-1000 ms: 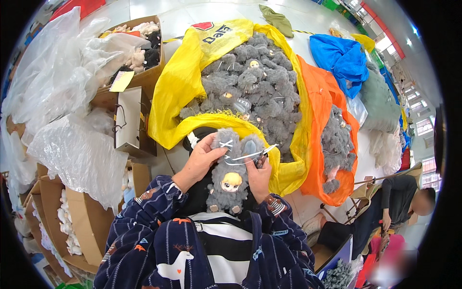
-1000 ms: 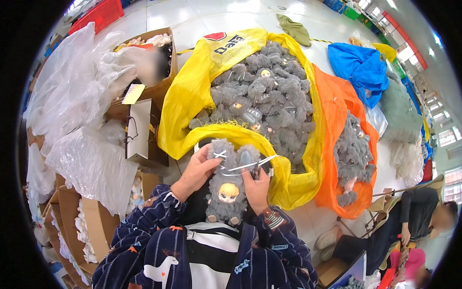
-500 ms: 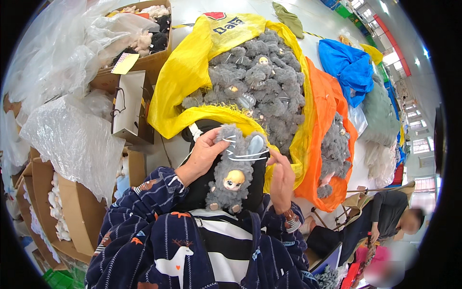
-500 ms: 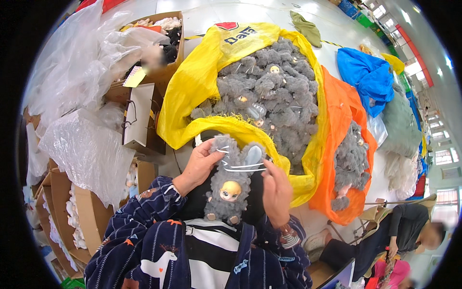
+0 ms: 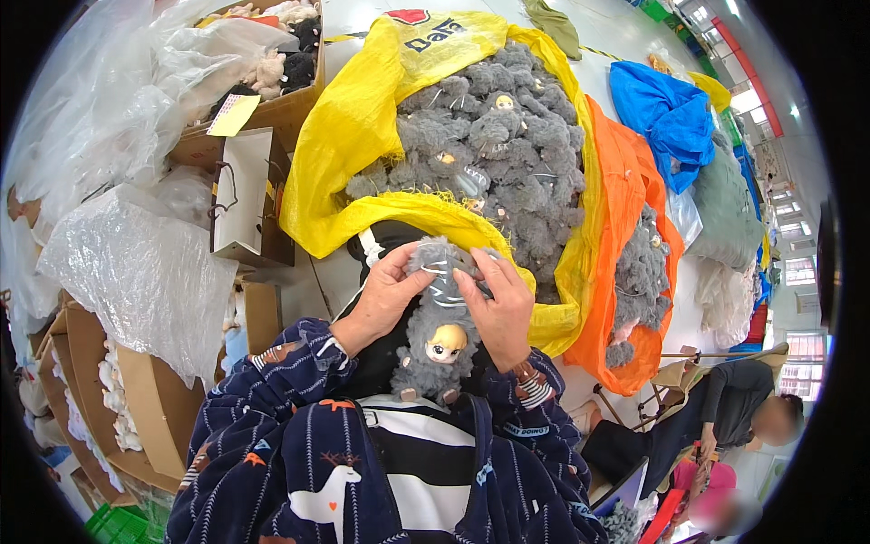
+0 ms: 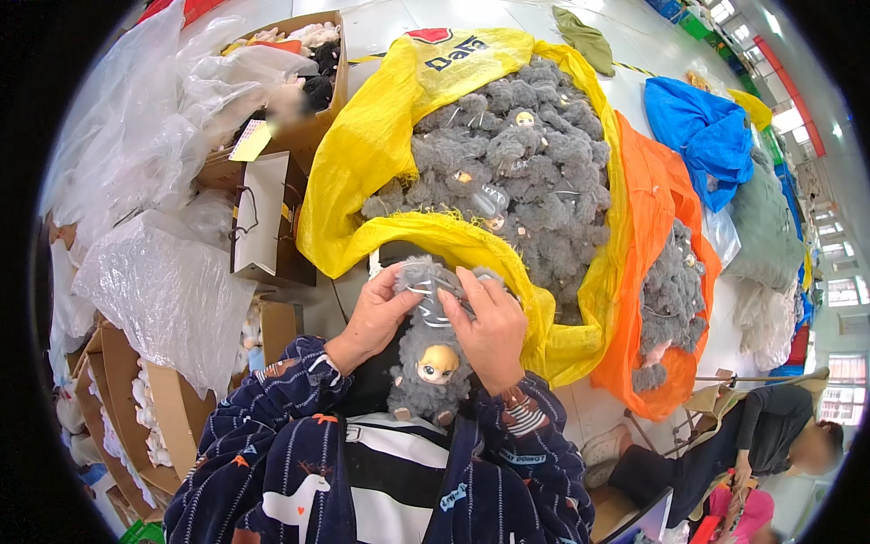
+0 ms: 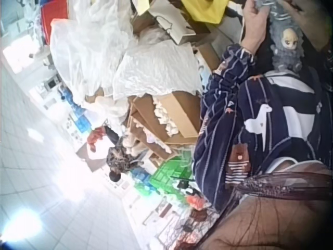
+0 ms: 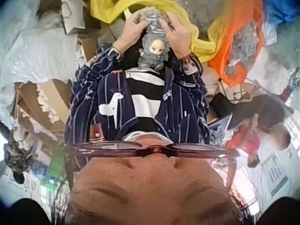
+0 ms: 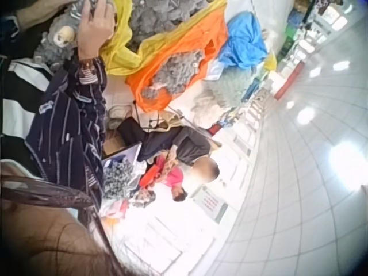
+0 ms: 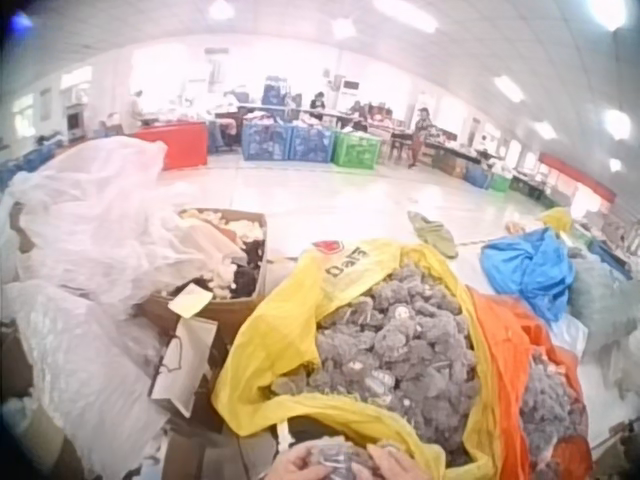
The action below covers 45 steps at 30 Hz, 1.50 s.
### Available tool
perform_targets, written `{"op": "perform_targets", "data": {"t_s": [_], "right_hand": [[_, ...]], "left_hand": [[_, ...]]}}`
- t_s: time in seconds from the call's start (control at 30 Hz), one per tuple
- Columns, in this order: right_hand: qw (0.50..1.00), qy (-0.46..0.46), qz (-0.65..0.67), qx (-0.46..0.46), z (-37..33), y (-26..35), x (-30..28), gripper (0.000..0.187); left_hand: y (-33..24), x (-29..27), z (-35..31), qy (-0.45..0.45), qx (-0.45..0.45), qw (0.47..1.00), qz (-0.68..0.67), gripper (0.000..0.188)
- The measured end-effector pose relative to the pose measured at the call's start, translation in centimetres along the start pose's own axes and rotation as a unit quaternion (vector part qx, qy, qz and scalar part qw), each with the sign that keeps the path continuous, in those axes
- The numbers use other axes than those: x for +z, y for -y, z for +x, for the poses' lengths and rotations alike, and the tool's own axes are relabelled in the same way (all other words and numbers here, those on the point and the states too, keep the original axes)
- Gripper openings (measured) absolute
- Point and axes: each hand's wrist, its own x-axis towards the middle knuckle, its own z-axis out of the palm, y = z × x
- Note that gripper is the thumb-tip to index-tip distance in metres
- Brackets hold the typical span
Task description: The person sits on the floor and repeatedly picks up small gray stuffed toys from a yellow bag. They turn each toy over, adjust its ears and face, and place it back into the bag. The person also briefly reaches into a nearby cardboard box to retrieve a plastic bag.
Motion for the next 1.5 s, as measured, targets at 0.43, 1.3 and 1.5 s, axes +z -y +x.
{"op": "perform_targets", "data": {"t_s": [0.43,1.3,1.5], "right_hand": [[0.936,-0.031,0.321,0.143,-0.9,0.1,-0.3,0.024],[0.985,-0.026,0.158,0.071,-0.9,-0.5,1.7,0.022],[0.875,-0.02,0.387,0.29,-0.3,-0.5,0.9,0.032]], "left_hand": [[-0.1,0.2,0.2,0.005,0.015,0.999,0.031,0.037],[-0.3,0.2,0.1,-0.006,0.009,0.999,0.047,0.035],[-0.5,0.3,0.1,-0.003,0.011,0.999,0.045,0.036]]}}
